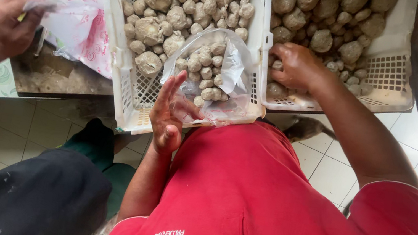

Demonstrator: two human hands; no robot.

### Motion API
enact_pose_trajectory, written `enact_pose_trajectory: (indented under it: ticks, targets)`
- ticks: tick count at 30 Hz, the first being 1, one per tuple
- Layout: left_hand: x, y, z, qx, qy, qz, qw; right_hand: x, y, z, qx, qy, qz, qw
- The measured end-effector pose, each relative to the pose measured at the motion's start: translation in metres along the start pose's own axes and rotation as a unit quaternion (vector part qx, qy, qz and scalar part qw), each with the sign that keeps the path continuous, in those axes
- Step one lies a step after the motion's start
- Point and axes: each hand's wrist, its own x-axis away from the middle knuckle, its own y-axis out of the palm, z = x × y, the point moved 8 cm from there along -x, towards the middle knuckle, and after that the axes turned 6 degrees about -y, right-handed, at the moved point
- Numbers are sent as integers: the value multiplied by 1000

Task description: The person transfers round meatballs from a white crate into a clear plastic bag using both hands. The bag is held open with the left hand while the right hand scoops and places the meatballs inside.

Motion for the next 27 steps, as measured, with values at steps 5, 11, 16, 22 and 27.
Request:
enact_pose_trajectory:
  ticks: [5, 11, 16, 22, 27]
  targets:
    - [3, -1, 3, -13, 28, 6, 1000, -9, 14, -1, 66, 55, 73, 994]
    - [4, 0, 7, -7, 14, -5, 1000, -9, 9, 22, 23, 6, 176, 984]
    - [1, 2, 13, -12, 19, -25, 999, 27, -7, 12, -729, -15, 79, 680]
    - [-6, 15, 28, -23, -15, -68, 997, 25, 8, -150, -879, -184, -123, 422]
    - [-5, 30, 65, 35, -25, -88, 995, -13, 35, -190, -920, -118, -106, 358]
